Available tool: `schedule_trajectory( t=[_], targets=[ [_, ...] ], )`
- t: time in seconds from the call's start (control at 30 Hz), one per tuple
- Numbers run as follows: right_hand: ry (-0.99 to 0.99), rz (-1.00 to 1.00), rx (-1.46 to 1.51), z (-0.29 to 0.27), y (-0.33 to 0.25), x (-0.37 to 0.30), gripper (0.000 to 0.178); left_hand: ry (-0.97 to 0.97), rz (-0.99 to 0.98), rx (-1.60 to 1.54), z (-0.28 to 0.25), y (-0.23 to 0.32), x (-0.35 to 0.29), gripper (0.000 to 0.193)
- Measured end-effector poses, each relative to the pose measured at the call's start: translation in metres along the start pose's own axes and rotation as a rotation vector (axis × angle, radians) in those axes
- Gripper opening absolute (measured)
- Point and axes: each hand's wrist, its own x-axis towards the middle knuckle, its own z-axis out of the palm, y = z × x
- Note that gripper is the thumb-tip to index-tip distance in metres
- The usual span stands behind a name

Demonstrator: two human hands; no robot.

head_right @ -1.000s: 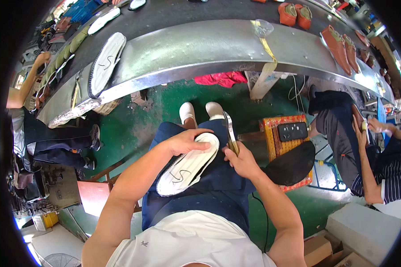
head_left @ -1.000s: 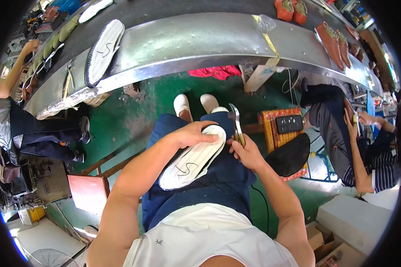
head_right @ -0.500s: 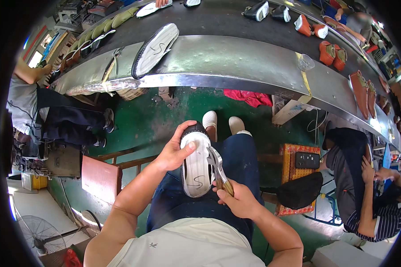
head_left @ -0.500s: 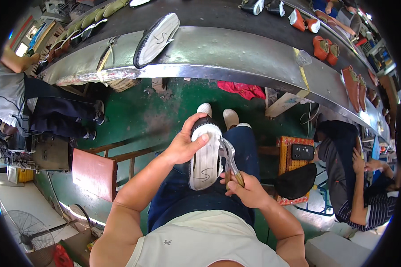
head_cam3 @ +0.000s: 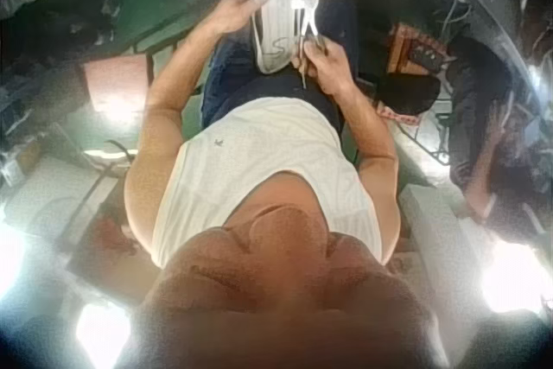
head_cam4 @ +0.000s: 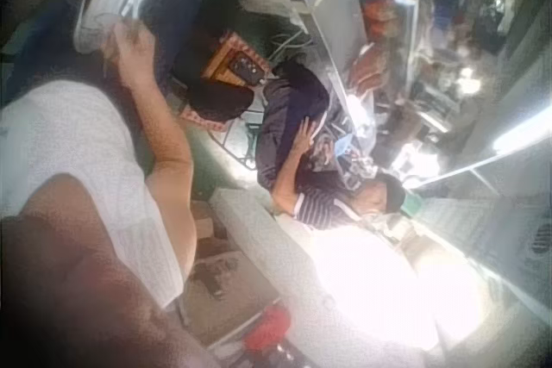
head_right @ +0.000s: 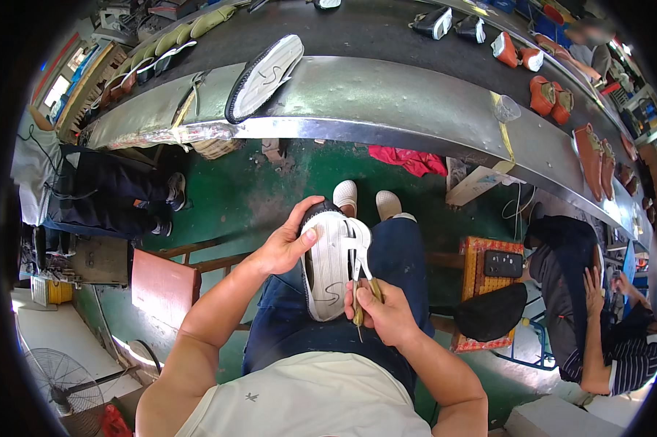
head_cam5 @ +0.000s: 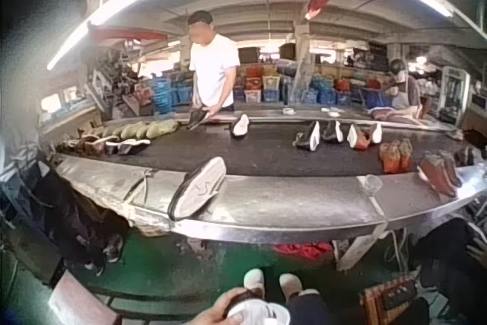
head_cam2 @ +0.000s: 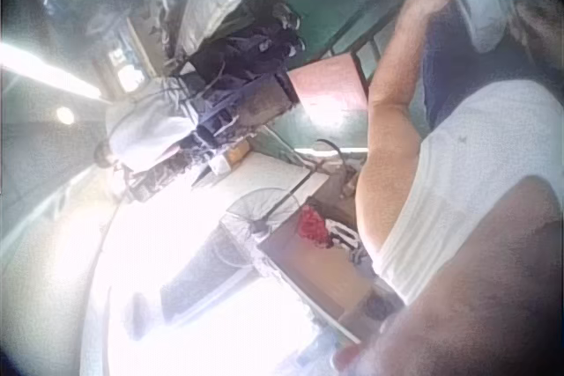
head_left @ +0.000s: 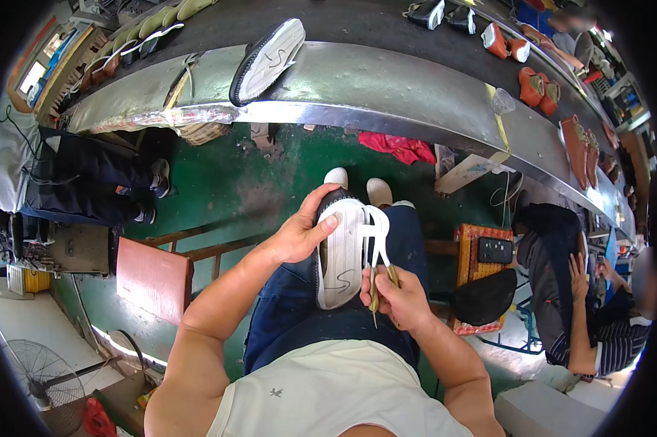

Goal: Manually lasting shoes by pulling the upper material over the last using pincers and securing it.

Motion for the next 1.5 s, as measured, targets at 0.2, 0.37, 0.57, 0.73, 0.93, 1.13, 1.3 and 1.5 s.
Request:
schedule_trajectory(
  t=[0.2,0.37,0.57,0.73,0.93,1.13,1.3,1.5],
  targets=[
    [0.028,-0.349,-0.881,-0.01,-0.021,-0.005,0.024,0.029,0.061,-0.013,0.005,-0.005,-0.001,0.062],
    [0.054,-0.241,-0.668,0.01,-0.077,-0.016,0.022,0.0,0.173,0.166,0.02,-0.005,0.001,0.067],
    [0.231,-0.563,-0.356,-0.013,-0.107,-0.013,0.024,-0.056,0.125,0.089,0.03,0.013,0.01,0.062],
    [0.297,-0.578,-1.098,-0.008,-0.073,0.01,0.054,0.029,0.159,0.141,0.025,-0.003,0.017,0.054],
    [0.221,-0.871,-1.106,-0.016,-0.073,0.076,0.053,-0.009,0.231,-0.091,0.039,-0.012,0.03,0.052],
    [0.308,-0.549,-0.738,-0.029,-0.085,0.086,0.027,-0.063,0.31,0.05,0.038,0.02,0.026,0.055],
    [0.07,-0.285,-0.768,-0.027,-0.047,-0.008,0.036,0.031,0.216,0.059,0.011,-0.01,0.024,0.047],
    [-0.163,0.024,-0.5,-0.018,-0.032,-0.001,0.036,0.03,0.194,0.035,0.014,-0.009,0.021,0.043]
  ],
)
